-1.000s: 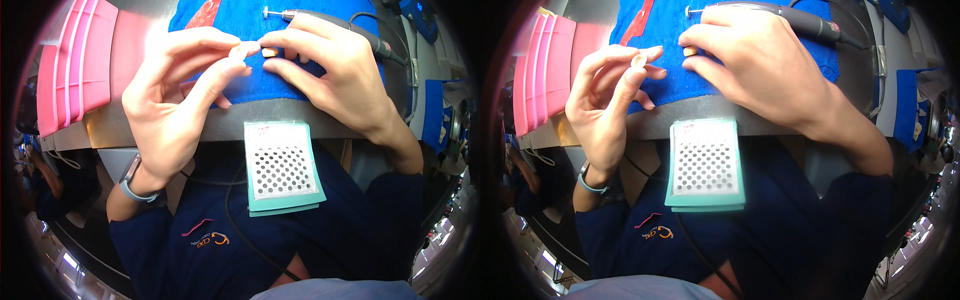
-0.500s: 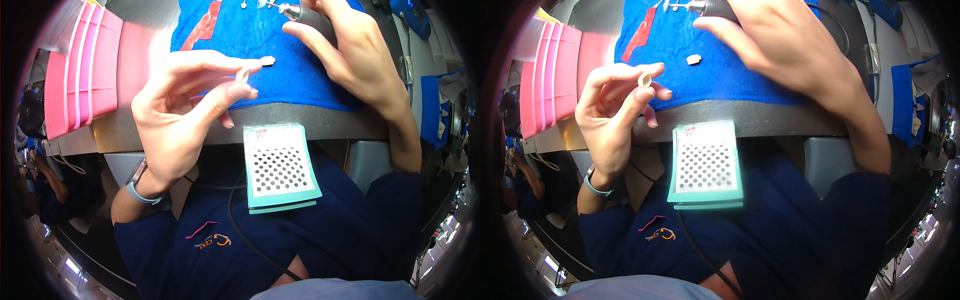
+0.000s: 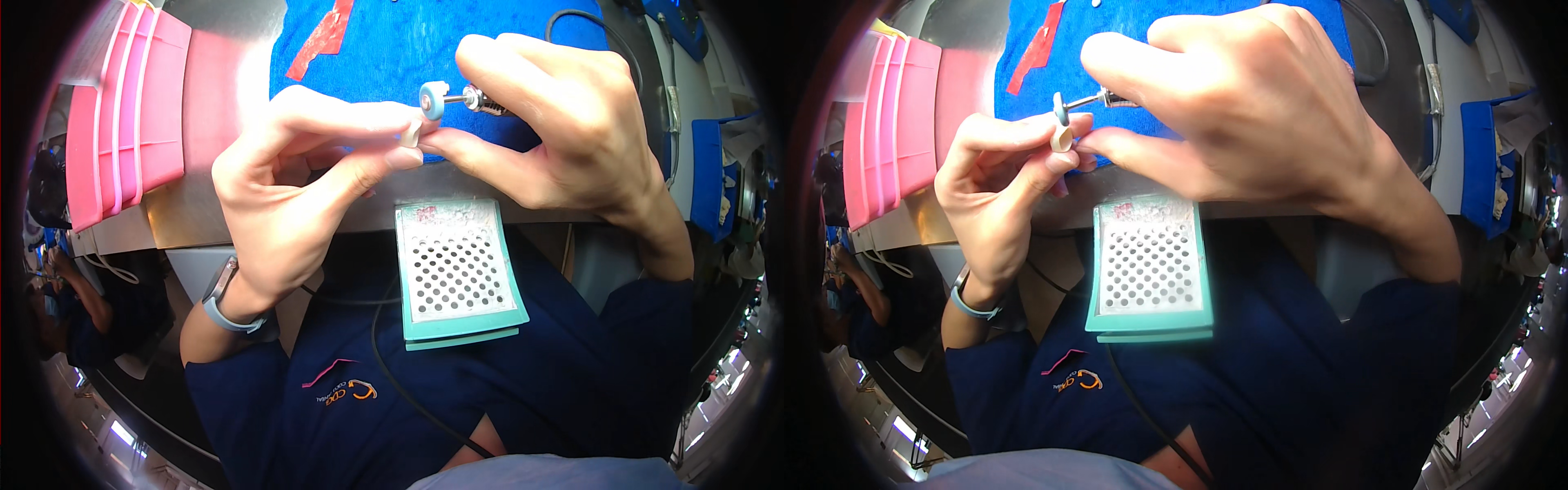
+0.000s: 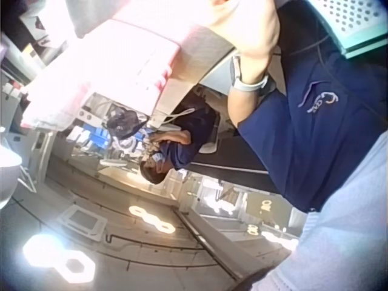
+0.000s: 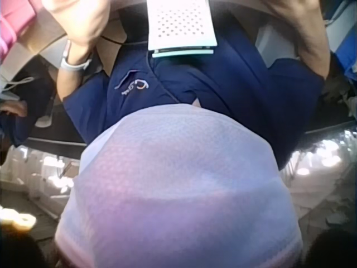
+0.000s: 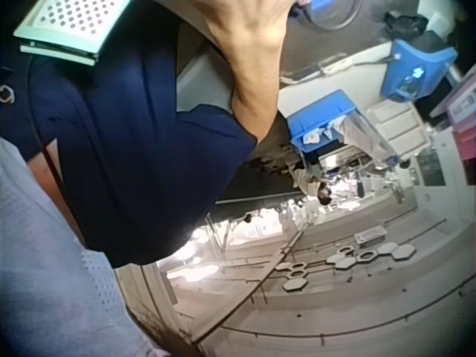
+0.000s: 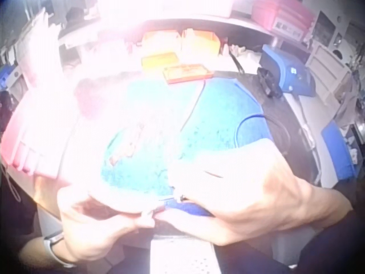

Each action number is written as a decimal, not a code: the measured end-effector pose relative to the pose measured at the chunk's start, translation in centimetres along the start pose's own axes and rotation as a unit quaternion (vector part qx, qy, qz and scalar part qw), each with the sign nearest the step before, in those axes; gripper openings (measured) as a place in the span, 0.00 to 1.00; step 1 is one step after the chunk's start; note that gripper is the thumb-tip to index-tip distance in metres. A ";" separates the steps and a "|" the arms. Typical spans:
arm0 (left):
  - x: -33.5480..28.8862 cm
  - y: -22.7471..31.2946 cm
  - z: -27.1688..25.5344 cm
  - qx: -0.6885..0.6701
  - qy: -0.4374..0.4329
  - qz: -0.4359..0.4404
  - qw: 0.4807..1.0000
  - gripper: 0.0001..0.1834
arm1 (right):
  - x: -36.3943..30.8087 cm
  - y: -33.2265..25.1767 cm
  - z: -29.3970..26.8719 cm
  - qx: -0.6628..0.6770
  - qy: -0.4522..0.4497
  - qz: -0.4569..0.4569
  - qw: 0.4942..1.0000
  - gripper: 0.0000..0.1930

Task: The person grinds and shapes a dental crown using an electric rotary tool, fits the crown onto a model piece by hand, and continues grinding the crown with the rotary tool.

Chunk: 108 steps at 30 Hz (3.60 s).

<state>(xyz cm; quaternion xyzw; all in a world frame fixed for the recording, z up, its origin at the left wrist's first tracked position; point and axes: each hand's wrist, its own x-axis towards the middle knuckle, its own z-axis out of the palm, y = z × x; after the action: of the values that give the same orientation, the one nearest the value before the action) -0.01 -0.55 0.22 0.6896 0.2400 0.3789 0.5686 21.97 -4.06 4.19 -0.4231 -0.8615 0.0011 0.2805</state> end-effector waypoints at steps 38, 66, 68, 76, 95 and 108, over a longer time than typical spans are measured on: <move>-0.1 -0.2 -0.2 -0.023 -0.024 0.007 0.999 0.08 | -0.7 -0.3 0.5 0.022 -0.001 -0.007 1.000 0.16; -0.1 -0.3 -0.2 -0.035 -0.029 -0.001 0.999 0.06 | -0.8 -0.5 0.1 0.016 -0.037 0.012 0.999 0.17; -0.1 -0.2 -0.2 -0.027 -0.030 0.003 0.999 0.06 | -0.8 -0.3 0.2 0.028 -0.019 -0.008 0.999 0.18; -0.1 -0.3 -0.1 -0.034 -0.024 0.009 0.999 0.07 | -0.8 -0.6 -0.1 0.021 -0.054 0.012 0.998 0.18; -0.1 -0.3 -0.2 -0.033 -0.037 0.009 0.999 0.07 | -0.9 -0.8 0.1 0.023 -0.024 0.001 0.999 0.17; -0.1 -0.2 0.0 0.016 -0.007 0.010 1.000 0.10 | -0.5 -0.2 0.0 0.000 -0.008 0.009 1.000 0.18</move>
<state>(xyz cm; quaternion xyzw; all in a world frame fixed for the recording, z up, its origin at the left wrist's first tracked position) -0.04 -0.53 0.03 0.7036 0.2347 0.3759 0.5555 22.05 -4.61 3.98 -0.4310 -0.8598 0.0072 0.2737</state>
